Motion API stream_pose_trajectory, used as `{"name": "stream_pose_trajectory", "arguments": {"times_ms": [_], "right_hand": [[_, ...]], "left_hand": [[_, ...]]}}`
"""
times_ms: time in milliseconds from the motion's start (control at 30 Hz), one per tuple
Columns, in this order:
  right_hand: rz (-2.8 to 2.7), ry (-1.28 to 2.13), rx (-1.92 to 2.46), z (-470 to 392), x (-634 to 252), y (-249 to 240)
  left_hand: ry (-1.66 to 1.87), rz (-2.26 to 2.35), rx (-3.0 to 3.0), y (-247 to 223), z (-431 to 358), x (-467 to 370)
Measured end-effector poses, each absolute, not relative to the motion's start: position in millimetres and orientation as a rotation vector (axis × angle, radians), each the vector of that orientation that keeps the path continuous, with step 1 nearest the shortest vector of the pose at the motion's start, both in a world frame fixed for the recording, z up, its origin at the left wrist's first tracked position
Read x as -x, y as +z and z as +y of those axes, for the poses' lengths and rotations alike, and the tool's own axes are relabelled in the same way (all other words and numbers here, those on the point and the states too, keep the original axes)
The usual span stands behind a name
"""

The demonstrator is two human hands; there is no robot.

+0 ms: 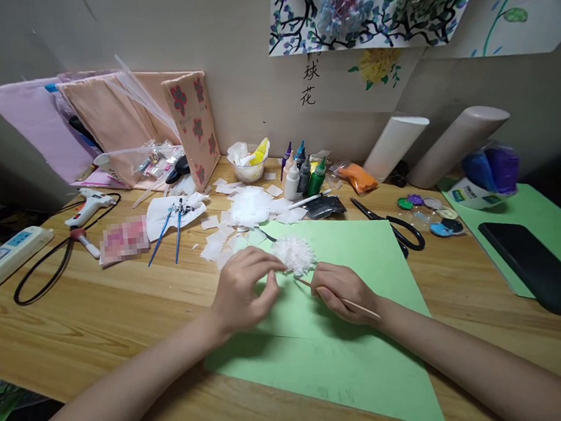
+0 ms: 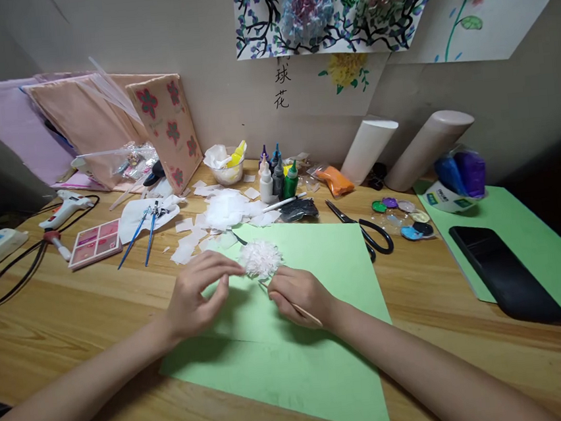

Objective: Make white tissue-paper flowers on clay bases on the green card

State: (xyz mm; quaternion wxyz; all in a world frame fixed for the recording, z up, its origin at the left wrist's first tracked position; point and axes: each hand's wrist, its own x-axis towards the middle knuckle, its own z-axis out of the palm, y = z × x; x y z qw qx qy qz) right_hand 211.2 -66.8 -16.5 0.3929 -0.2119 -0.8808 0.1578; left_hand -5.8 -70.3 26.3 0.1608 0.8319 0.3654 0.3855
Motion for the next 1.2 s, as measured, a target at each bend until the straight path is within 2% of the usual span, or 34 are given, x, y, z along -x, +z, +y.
{"name": "stream_pose_trajectory", "arguments": {"times_ms": [333,467,667,1200], "right_hand": [[-2.171,0.374,0.829,-64.9,-211.5,-15.0],[-2.132,0.386,0.796,-66.2,-213.2,-15.7],[-2.193,0.267,0.480,-67.3,-214.0,-14.1],[-2.312,0.190,0.697,-63.6,-209.9,-17.4]], "left_hand": [[0.620,1.089,-2.256,10.2,-79.9,-9.7],[0.611,1.129,-2.321,6.7,-78.6,-9.6],[0.631,1.151,-2.382,5.2,-77.1,-9.0],[0.664,1.128,-2.474,3.9,-76.6,-8.6]]}}
